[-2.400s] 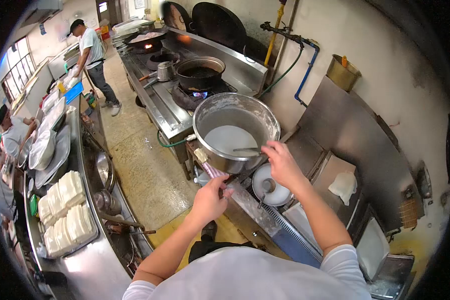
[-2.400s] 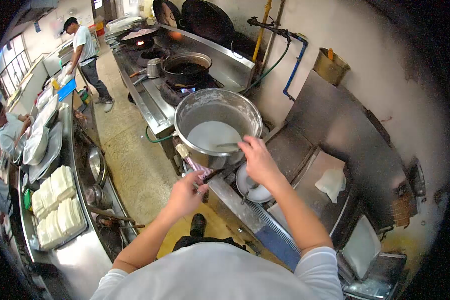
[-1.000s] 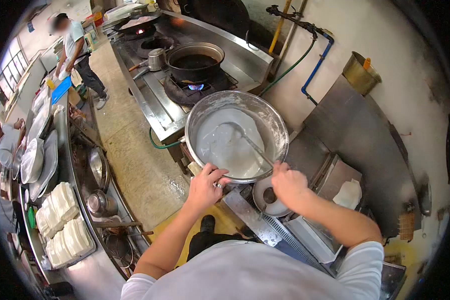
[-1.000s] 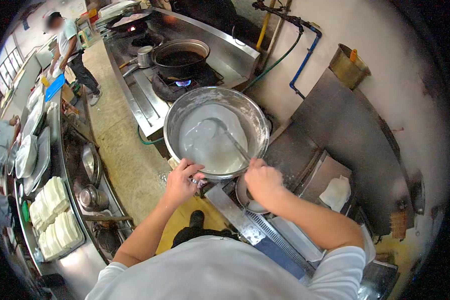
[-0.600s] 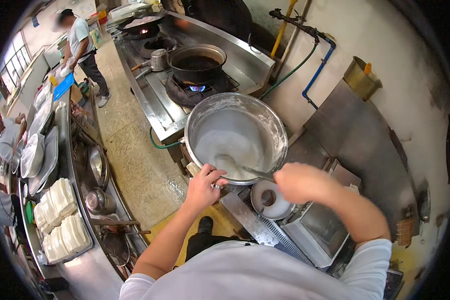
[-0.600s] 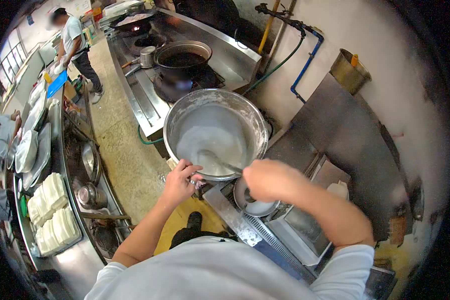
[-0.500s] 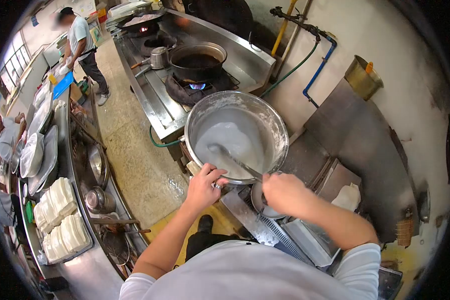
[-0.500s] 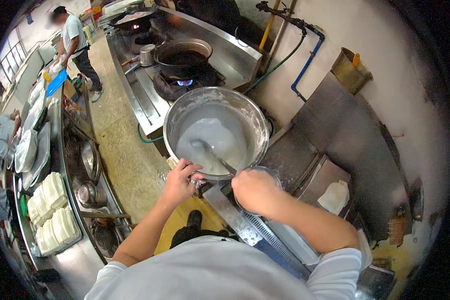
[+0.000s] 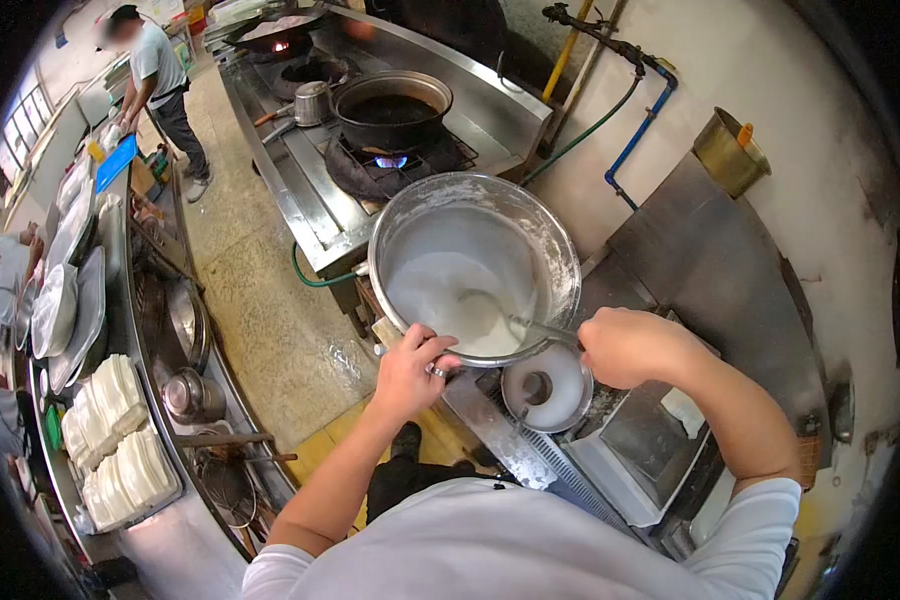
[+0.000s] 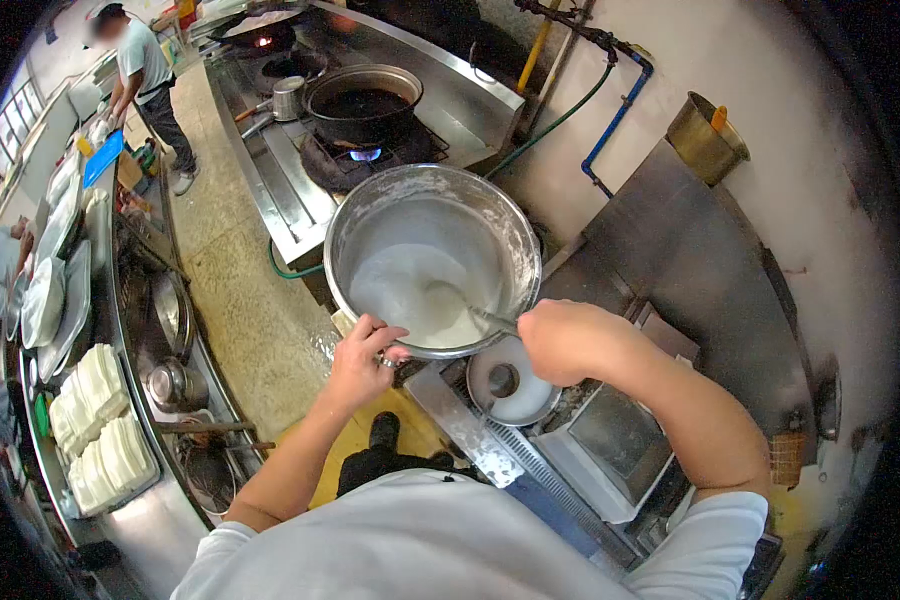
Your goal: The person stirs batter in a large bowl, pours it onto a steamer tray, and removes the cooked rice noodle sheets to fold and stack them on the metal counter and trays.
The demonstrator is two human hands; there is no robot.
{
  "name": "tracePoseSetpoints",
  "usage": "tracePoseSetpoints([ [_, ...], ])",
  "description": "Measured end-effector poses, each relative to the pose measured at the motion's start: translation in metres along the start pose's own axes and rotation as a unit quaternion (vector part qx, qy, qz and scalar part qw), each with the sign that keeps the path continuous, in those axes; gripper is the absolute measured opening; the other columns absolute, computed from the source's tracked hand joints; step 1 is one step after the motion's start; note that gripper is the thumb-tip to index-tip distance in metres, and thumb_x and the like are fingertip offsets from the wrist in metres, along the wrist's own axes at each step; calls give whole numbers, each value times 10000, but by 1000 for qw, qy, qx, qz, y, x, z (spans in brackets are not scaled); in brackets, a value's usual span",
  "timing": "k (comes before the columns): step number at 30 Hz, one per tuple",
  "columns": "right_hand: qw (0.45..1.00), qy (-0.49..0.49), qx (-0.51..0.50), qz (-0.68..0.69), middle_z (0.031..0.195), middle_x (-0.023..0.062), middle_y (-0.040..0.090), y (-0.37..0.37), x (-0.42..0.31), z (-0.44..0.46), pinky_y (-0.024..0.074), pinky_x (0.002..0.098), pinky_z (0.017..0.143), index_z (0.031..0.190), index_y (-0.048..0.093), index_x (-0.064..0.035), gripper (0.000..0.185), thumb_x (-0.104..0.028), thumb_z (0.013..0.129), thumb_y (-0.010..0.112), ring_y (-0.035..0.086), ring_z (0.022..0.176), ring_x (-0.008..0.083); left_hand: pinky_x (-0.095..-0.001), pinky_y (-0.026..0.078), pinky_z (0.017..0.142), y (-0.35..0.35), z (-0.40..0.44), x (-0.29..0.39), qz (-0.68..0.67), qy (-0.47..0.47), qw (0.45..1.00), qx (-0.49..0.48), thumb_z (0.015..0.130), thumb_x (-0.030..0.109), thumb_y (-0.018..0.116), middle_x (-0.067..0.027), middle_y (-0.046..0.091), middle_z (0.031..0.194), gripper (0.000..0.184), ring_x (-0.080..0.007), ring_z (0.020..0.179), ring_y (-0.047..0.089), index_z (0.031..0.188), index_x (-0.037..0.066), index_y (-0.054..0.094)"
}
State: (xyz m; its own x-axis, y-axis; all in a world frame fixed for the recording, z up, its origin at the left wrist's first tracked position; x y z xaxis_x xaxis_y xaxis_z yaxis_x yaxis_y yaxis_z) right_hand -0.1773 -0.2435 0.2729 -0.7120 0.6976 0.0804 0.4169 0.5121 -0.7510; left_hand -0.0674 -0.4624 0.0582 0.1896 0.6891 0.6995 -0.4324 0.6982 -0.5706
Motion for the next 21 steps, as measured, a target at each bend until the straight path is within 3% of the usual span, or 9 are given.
tracePoseSetpoints([
  [4,998,-20,41,47,945,287,723,17,-30,1,600,495,791,886,740,54,182,-48,807,613,736,891,420,-424,546,673,0,0,-1,-7,-6,1000,-1,854,323,782,-65,622,978,255,-308,795,668,1038,149,749],
  [5,994,-65,92,19,901,296,720,32,-37,6,613,465,716,982,721,91,243,-48,815,613,747,818,400,-425,545,675,1,1,-2,-8,-6,1000,2,854,324,783,-66,622,976,254,-309,796,668,1036,150,750],
  [7,977,-42,199,-61,892,267,717,62,-53,20,618,413,654,1127,658,143,353,-65,845,607,751,754,350,-424,545,676,1,0,-3,-8,-3,1000,5,855,325,783,-67,621,972,252,-310,797,668,1033,150,751],
  [10,962,33,251,-99,921,227,707,92,-49,43,617,379,623,1214,595,169,424,-89,879,597,753,754,305,-422,544,675,1,1,-3,-6,6,1000,9,855,324,784,-67,621,966,248,-310,798,669,1027,148,751],
  [13,971,71,201,-111,953,220,699,89,-25,43,623,374,667,1242,576,176,454,-100,882,605,754,782,309,-421,544,675,0,1,-2,-3,5,1000,6,852,317,788,-67,622,960,248,-308,799,670,1025,143,752],
  [14,973,69,188,-112,956,228,714,81,-19,36,624,407,727,1163,662,111,358,-93,874,608,755,827,343,-421,544,676,0,1,-2,-3,6,1000,5,850,313,790,-67,622,959,249,-306,799,670,1025,141,752],
  [17,994,-1,83,-66,948,237,732,38,-5,11,614,448,786,1018,739,41,237,-74,854,612,750,872,381,-433,555,701,-1,0,-2,-8,-5,1000,-12,849,294,792,-83,622,987,258,-325,833,671,1051,139,751],
  [18,998,10,47,-39,932,245,737,23,-6,5,603,479,802,893,759,12,181,-50,836,599,739,916,404,-440,560,713,-1,0,-2,-11,-12,1000,-21,849,287,793,-92,622,1002,264,-334,850,671,1064,140,751],
  [21,999,3,-29,-21,876,252,728,-4,-15,-6,594,478,796,920,697,84,184,-51,823,617,732,900,410,-439,558,706,-2,0,1,-20,-21,999,-21,849,273,795,-98,614,1006,261,-330,846,672,1067,137,747],
])
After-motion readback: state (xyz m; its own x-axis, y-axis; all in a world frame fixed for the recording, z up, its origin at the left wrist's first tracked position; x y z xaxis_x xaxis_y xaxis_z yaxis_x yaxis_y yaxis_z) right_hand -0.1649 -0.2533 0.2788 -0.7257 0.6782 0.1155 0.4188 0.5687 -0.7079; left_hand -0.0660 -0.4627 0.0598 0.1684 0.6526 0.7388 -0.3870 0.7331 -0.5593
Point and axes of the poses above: each hand's wrist, its own z-axis towards the middle knuckle, its own y-axis out of the palm, x = y × z, the point moved 1 cm from there along z, towards the middle knuckle
